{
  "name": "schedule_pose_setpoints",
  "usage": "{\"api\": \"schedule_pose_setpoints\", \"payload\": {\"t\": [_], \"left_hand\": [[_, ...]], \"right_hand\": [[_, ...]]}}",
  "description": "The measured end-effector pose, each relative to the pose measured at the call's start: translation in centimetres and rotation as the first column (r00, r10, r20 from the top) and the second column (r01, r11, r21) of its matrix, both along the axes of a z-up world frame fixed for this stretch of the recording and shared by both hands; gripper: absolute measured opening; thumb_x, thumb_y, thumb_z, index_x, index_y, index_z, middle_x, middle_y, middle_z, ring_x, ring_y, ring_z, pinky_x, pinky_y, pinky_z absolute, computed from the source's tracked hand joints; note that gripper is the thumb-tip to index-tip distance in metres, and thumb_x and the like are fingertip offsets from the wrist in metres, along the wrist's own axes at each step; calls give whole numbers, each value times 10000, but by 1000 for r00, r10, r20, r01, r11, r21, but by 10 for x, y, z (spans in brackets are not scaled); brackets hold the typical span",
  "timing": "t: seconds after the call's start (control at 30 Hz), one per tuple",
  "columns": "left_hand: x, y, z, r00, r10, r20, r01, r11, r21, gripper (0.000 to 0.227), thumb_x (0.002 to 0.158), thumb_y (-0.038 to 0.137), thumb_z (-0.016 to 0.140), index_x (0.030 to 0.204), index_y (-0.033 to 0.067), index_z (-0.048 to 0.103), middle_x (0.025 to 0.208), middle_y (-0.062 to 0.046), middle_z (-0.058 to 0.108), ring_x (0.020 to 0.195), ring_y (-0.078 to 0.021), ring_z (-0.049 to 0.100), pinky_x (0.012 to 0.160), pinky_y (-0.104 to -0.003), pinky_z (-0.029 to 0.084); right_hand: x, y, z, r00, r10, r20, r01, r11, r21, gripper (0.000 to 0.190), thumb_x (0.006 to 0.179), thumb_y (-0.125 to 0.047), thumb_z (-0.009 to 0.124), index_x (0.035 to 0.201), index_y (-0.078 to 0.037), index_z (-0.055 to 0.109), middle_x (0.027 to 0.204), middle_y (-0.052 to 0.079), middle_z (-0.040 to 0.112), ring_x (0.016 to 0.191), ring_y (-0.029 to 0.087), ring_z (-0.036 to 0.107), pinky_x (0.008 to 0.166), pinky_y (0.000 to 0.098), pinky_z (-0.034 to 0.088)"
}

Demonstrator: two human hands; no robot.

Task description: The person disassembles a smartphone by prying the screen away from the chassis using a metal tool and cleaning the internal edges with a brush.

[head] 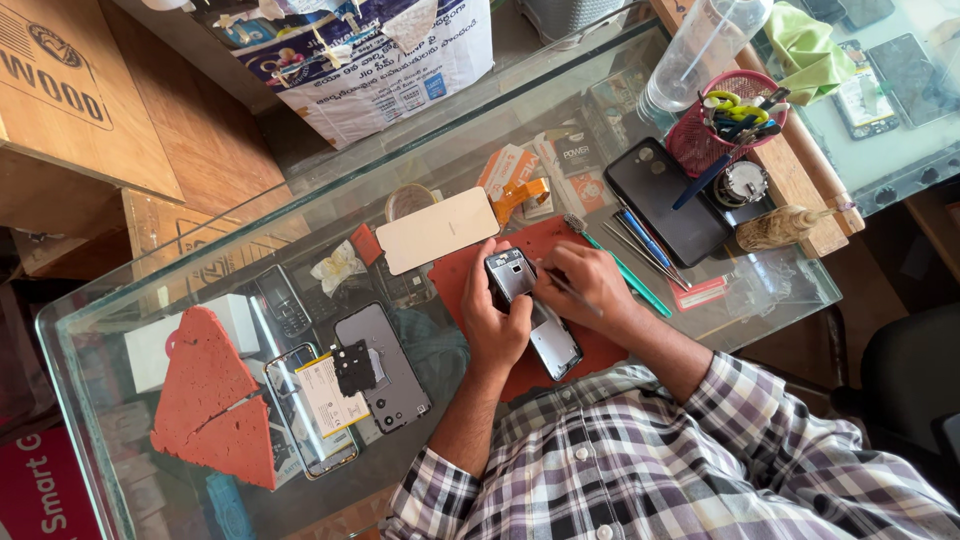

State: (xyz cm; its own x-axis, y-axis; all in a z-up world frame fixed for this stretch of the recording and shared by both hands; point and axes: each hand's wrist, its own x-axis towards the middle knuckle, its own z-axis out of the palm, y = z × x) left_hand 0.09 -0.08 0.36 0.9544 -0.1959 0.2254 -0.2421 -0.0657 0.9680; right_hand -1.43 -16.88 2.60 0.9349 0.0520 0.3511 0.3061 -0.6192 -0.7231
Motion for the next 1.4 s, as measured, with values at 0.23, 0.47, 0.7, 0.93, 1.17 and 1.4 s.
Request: {"api": "schedule_pose_setpoints", "payload": {"t": [0.23,0.47,0.7,0.93,1.17,1.4], "left_hand": [[0,1,-2,999,-6,40,5,1000,13,707,778,-1,522,1467,-128,428,1418,-303,588,1329,-369,624,1127,-452,537],[0,1,-3,1000,-6,26,5,1000,4,711,775,-4,521,1469,-127,425,1416,-301,585,1324,-370,626,1114,-451,547],[-1,0,-5,1000,18,25,-18,1000,-10,704,791,-17,533,1481,-110,431,1414,-286,597,1317,-355,632,1122,-442,535],[-2,0,-3,999,28,23,-28,1000,-9,713,793,-15,561,1488,-101,429,1398,-280,609,1312,-345,636,1128,-429,524],[-2,0,-2,1000,12,3,-12,1000,-11,722,795,-16,558,1498,-96,412,1412,-274,598,1315,-331,632,1131,-418,523],[-2,0,-3,1000,-2,16,2,1000,-22,722,796,-21,551,1501,-91,411,1424,-268,588,1320,-319,628,1135,-415,526]], "right_hand": [[3,0,-4,1000,-3,20,3,1000,31,166,837,-77,748,835,7,605,783,130,666,637,270,685,538,388,526],[1,0,-6,1000,-9,15,9,1000,18,132,834,-56,756,883,9,651,809,130,686,656,279,690,553,390,530],[-3,0,-3,1000,-14,-9,15,998,60,128,869,-34,749,976,22,707,852,131,698,712,282,713,603,376,556],[4,-2,3,999,17,47,-23,990,136,252,863,-20,745,1114,5,733,1072,154,735,913,269,764,760,327,605],[7,-8,-8,996,45,-71,-16,932,362,186,891,2,731,1076,19,728,1091,128,756,955,188,764,818,281,621],[5,-10,-14,994,-40,-100,67,958,279,161,868,-32,792,1014,22,751,1037,124,783,924,161,771,809,276,615]]}}
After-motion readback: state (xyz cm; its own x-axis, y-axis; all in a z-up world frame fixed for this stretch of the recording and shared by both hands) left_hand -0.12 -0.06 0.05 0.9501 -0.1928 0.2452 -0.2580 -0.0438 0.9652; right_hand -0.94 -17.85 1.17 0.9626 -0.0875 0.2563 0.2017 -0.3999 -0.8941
